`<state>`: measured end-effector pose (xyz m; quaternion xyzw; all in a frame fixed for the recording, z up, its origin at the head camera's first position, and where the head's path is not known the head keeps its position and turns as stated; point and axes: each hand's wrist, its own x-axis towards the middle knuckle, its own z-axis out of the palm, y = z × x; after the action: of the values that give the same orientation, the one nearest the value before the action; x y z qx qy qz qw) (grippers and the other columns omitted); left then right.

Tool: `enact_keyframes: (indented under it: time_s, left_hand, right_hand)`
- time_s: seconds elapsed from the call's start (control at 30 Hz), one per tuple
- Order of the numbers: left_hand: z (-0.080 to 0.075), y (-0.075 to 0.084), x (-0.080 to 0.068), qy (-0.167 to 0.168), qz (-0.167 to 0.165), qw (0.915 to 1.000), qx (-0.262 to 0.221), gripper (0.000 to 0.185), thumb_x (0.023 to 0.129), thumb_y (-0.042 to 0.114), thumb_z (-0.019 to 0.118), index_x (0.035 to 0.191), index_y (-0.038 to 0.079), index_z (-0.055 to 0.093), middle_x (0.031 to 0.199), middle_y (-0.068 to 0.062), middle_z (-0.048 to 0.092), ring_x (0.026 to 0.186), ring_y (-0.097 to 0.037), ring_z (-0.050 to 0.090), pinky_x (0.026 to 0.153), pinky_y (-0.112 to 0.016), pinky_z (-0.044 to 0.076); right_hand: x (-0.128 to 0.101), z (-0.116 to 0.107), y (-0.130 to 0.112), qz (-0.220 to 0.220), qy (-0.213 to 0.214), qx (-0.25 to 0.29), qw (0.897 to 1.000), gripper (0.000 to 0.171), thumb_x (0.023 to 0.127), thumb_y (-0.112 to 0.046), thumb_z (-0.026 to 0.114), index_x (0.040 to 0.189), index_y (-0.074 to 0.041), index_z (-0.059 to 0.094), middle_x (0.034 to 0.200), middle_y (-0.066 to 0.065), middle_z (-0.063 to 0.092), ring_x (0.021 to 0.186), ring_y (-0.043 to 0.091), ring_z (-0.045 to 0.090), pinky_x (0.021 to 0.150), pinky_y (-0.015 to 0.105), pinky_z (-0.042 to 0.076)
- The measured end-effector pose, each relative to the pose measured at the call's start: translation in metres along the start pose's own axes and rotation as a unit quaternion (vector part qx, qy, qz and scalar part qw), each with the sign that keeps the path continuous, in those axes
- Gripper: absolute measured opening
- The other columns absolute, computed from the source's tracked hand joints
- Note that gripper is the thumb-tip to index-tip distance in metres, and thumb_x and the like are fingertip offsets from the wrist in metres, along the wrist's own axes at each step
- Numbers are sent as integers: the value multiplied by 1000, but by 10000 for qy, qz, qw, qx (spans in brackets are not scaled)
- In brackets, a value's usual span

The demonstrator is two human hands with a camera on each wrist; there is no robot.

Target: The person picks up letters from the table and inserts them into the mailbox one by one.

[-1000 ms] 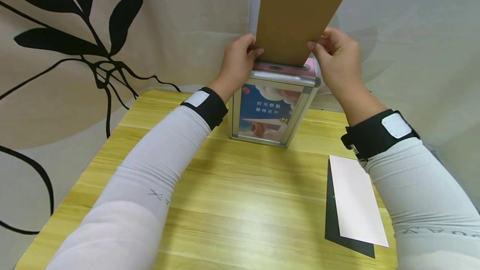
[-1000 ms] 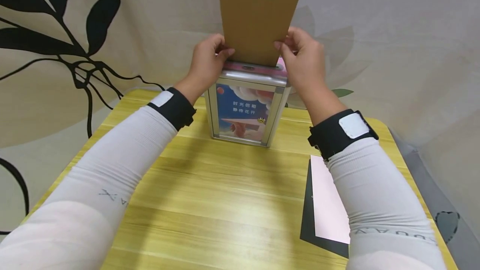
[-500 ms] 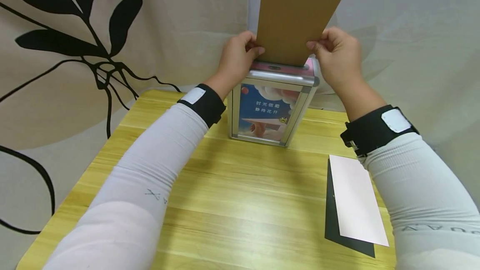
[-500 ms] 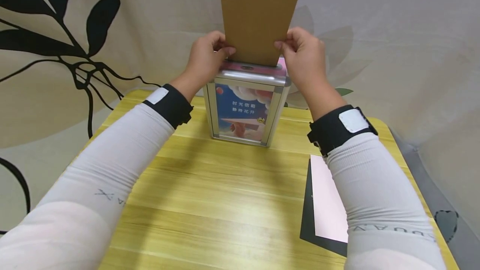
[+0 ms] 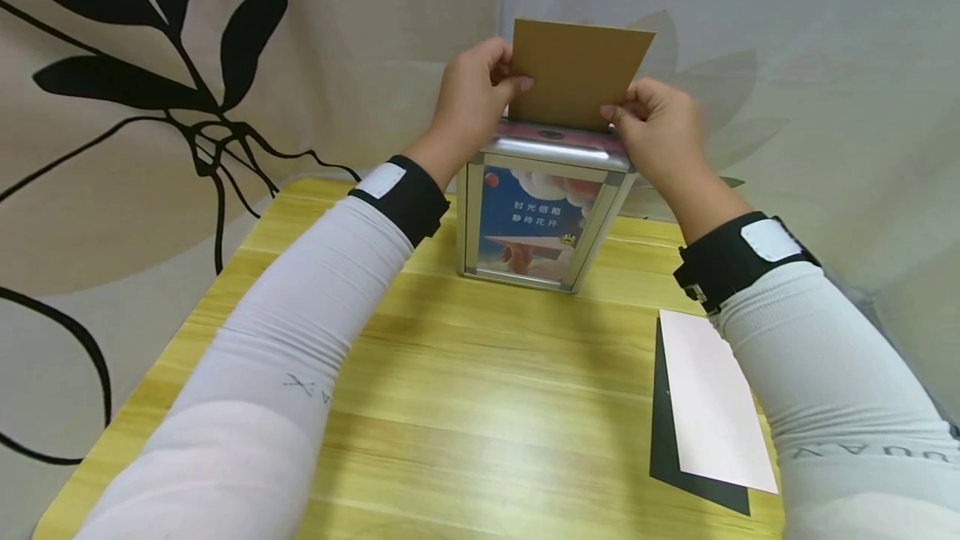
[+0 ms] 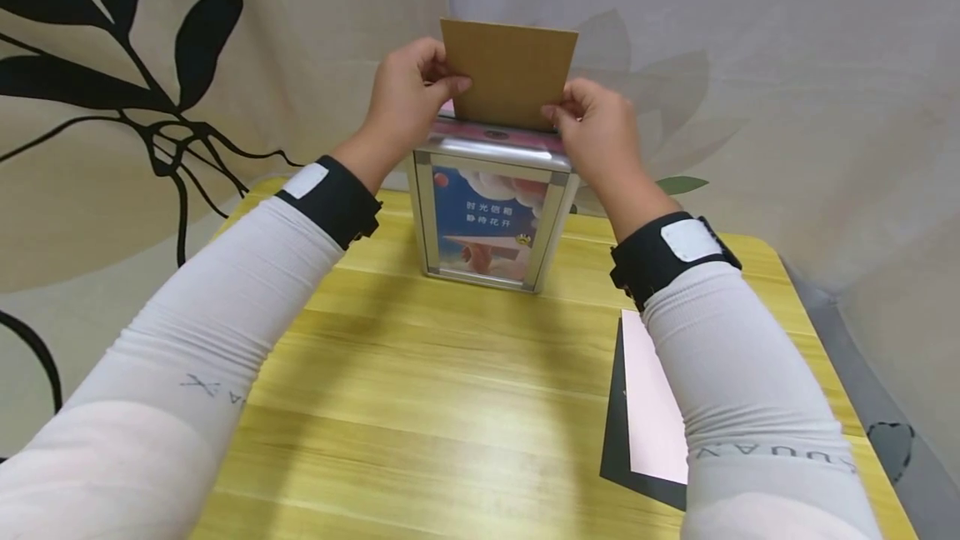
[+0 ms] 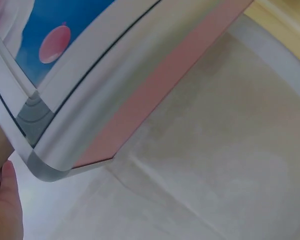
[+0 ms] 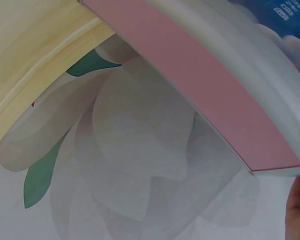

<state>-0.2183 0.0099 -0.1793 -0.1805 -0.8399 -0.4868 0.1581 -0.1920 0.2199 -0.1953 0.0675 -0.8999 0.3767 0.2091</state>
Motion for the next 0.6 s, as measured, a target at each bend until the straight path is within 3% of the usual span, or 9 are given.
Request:
enact_keyframes:
  time_s: [0.13,0.33,0.5,0.6]
  left_hand:
    - [4,-5,0,-33,45,9999,154,14,92,12,65,96,-1,61,90,-6,60,83,-12,52,72,-17,40]
    - [12,-16,-2,-91,93,9997,228,13,92,12,65,95,0,60,93,-8,63,86,-13,53,74,-18,39]
    - [13,-20,-2,-30,104,9997,239,15,91,11,66,95,-2,61,94,-9,64,88,-14,54,75,-18,38]
    - [13,-21,-1,-64,78,9994,342,15,91,11,66,98,-2,62,97,-10,65,90,-14,54,78,-18,39]
  right_hand:
    - [-2,0,1,109,-84,-119,9998,25,93,-21,66,110,-4,69,105,10,72,77,-6,54,69,15,39]
    - [-5,-8,-11,-161,399,695,9967,25,90,-17,70,113,-8,68,93,-5,73,78,0,59,73,16,43]
    - [-6,-16,-27,-485,577,342,9966,30,93,-17,65,121,-8,66,103,4,73,79,-3,56,76,15,42]
    - [-4,-16,-31,-481,611,182,9968,24,94,-16,63,115,-5,70,107,8,72,77,-7,55,74,13,42]
